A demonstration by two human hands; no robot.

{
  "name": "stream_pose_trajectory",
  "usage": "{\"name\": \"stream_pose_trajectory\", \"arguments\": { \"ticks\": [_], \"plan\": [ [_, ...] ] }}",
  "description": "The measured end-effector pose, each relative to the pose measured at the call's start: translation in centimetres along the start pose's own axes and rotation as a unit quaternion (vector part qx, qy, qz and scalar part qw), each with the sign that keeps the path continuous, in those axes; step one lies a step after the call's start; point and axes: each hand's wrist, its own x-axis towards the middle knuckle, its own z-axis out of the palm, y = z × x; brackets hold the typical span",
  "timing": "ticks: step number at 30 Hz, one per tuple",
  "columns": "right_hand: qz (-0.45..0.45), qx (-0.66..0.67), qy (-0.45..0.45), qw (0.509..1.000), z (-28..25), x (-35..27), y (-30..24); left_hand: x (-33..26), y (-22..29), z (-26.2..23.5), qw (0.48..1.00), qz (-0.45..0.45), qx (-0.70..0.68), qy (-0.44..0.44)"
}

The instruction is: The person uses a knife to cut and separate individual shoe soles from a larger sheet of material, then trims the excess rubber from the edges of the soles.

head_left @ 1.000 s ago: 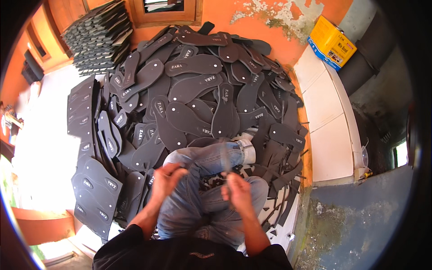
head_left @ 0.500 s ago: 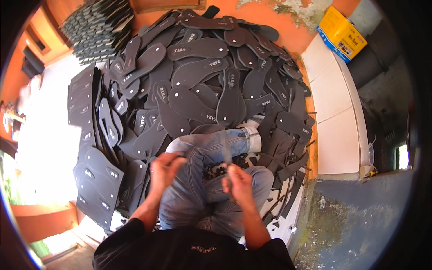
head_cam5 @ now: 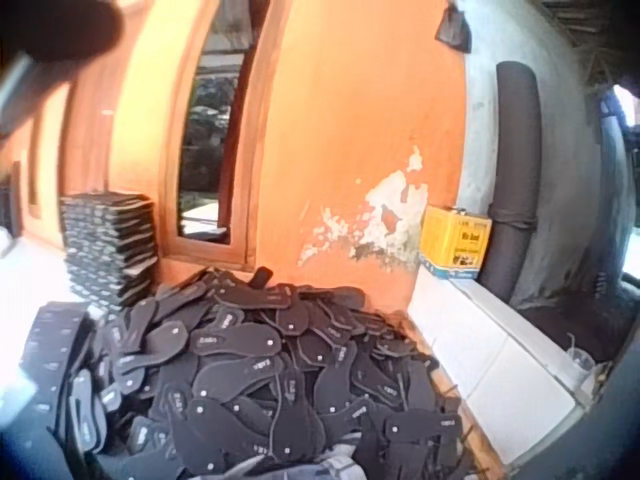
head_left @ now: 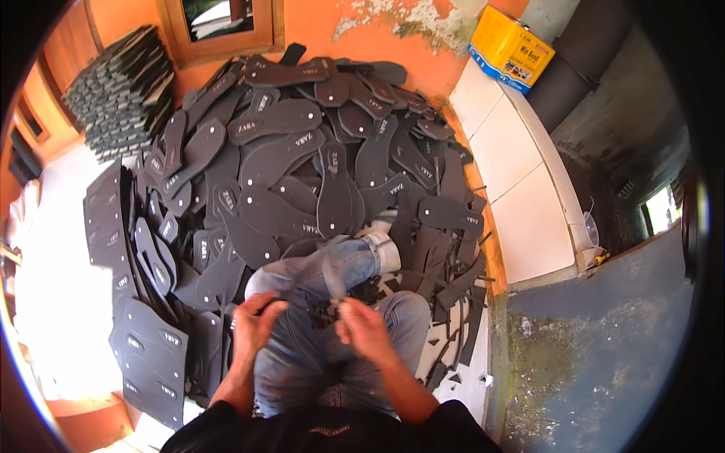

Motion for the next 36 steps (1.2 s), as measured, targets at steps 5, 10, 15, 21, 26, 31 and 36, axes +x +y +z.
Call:
{"name": "stream_pose_trajectory", "arguments": {
  "ticks": [5, 10, 15, 21, 26, 31, 36],
  "plan": [
    [-0.339, -0.381, 0.130, 0.850, 2.2, 0.2, -1.1, -0.9, 2.1, 0.2, 0.956, -0.143, -0.171, -0.190],
    [-0.057, -0.350, 0.206, 0.912, -1.3, 1.0, 0.3, 0.4, 0.6, -2.4, 0.973, -0.148, -0.166, -0.057],
    [0.092, 0.015, 0.036, 0.995, 1.1, 0.1, -2.3, -0.5, -0.4, -0.7, 0.997, 0.040, 0.054, 0.044],
    [-0.217, -0.382, 0.126, 0.889, 1.0, 0.4, 2.3, -1.9, 0.6, -0.2, 0.938, -0.179, -0.220, -0.199],
    [-0.007, -0.159, 0.129, 0.979, 0.5, 0.9, 1.9, -1.9, 1.4, -1.5, 0.989, -0.100, -0.104, -0.045],
    [0.042, 0.014, 0.045, 0.998, 0.4, -0.7, -0.7, -2.1, -1.6, -3.7, 0.991, -0.084, 0.089, 0.054],
    [-0.320, -0.414, 0.078, 0.848, 3.8, -0.4, 1.4, -3.7, 1.5, -2.2, 0.920, -0.215, -0.286, -0.159]
  ]
}}
